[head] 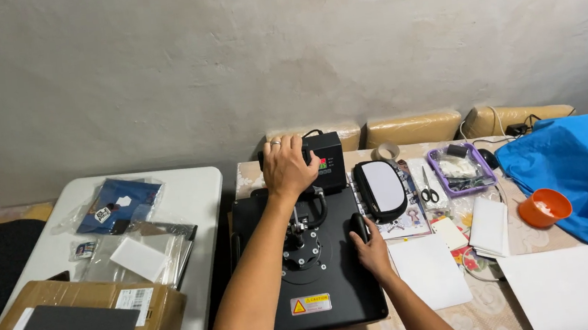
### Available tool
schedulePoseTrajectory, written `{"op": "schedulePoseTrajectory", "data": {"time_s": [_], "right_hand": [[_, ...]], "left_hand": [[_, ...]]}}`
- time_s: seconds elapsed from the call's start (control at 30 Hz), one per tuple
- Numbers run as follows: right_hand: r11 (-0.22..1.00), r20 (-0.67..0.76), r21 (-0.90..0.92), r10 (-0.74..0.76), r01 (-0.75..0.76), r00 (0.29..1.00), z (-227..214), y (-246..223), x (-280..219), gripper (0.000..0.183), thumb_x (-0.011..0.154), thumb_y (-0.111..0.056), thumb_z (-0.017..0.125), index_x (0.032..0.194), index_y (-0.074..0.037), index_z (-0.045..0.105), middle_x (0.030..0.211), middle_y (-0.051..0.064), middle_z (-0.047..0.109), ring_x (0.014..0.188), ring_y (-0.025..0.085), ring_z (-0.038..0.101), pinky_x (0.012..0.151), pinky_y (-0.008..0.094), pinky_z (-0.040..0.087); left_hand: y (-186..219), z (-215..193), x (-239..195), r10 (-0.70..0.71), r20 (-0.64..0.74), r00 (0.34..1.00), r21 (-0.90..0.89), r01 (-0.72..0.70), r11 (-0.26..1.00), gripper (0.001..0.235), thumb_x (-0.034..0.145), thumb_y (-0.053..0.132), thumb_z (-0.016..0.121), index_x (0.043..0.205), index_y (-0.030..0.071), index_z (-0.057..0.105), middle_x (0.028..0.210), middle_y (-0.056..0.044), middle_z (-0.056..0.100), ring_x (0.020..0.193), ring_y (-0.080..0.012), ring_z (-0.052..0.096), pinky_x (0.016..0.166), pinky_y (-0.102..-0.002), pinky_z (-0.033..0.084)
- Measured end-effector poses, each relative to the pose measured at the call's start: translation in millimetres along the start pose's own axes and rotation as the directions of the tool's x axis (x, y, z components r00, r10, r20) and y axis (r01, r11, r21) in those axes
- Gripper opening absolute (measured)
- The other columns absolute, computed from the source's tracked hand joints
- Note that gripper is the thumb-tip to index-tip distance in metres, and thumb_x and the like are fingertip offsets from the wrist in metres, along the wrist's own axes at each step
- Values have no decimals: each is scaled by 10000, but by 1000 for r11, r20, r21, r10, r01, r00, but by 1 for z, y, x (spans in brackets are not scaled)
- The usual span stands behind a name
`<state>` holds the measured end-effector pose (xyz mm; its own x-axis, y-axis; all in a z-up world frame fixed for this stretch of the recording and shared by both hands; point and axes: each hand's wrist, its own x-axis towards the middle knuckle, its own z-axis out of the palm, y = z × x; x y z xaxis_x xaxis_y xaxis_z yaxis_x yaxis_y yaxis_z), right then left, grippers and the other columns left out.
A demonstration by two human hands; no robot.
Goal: Operating a heat press machine to transfer a design onto a small pouch, including alignment and timing.
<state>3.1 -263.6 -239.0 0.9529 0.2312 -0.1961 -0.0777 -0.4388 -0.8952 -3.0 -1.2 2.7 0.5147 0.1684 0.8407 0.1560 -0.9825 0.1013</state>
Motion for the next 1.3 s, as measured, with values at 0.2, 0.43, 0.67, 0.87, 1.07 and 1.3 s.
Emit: {"op": "schedulePoseTrajectory", "data": {"time_s": [0.2,0.43,0.67,0.87,1.07,1.3], "right_hand": [[991,34,99,84,-87,996,-6,-27,-11,706,1024,-360,773,1688,-278,546,587,46,560,490,158,530,578,347,502],[988,51,108,102,-107,994,-9,-36,-17,712,1032,-380,765,1698,-288,535,587,31,517,499,149,509,568,346,481],[995,34,72,70,-72,997,-8,-28,-13,730,1024,-391,770,1704,-262,538,676,51,608,564,150,540,667,337,516],[994,24,100,40,-42,999,-5,-23,-9,725,1008,-378,780,1686,-248,558,743,70,670,573,141,533,671,312,505],[992,40,110,58,-62,998,-7,-31,-14,728,1013,-366,773,1693,-247,541,696,77,638,542,164,553,633,340,518],[992,50,106,58,-63,997,-9,-33,-15,754,1017,-373,773,1715,-235,523,714,85,666,590,160,576,732,320,534]], "left_hand": [[-2,8,-7,-34,113,993,14,33,999,347,884,400,732,1034,87,735,1004,-113,760,993,-349,698,1082,-514,513],[-2,8,-7,-20,96,995,29,18,999,307,895,393,742,964,96,703,927,-81,729,804,-297,660,991,-480,516],[-2,8,-8,-40,129,991,27,36,999,330,895,405,735,1005,93,727,998,-102,769,947,-333,700,1066,-519,523],[-2,7,-6,-40,129,991,28,37,999,319,901,404,732,985,97,717,962,-98,754,896,-322,687,997,-498,525],[-1,6,-6,-45,145,988,43,39,998,330,906,411,724,1003,95,727,965,-100,752,891,-322,687,982,-494,521],[-1,7,-6,-42,153,987,56,34,998,362,917,403,717,1090,88,760,993,-106,777,955,-331,713,1052,-532,542]]}}
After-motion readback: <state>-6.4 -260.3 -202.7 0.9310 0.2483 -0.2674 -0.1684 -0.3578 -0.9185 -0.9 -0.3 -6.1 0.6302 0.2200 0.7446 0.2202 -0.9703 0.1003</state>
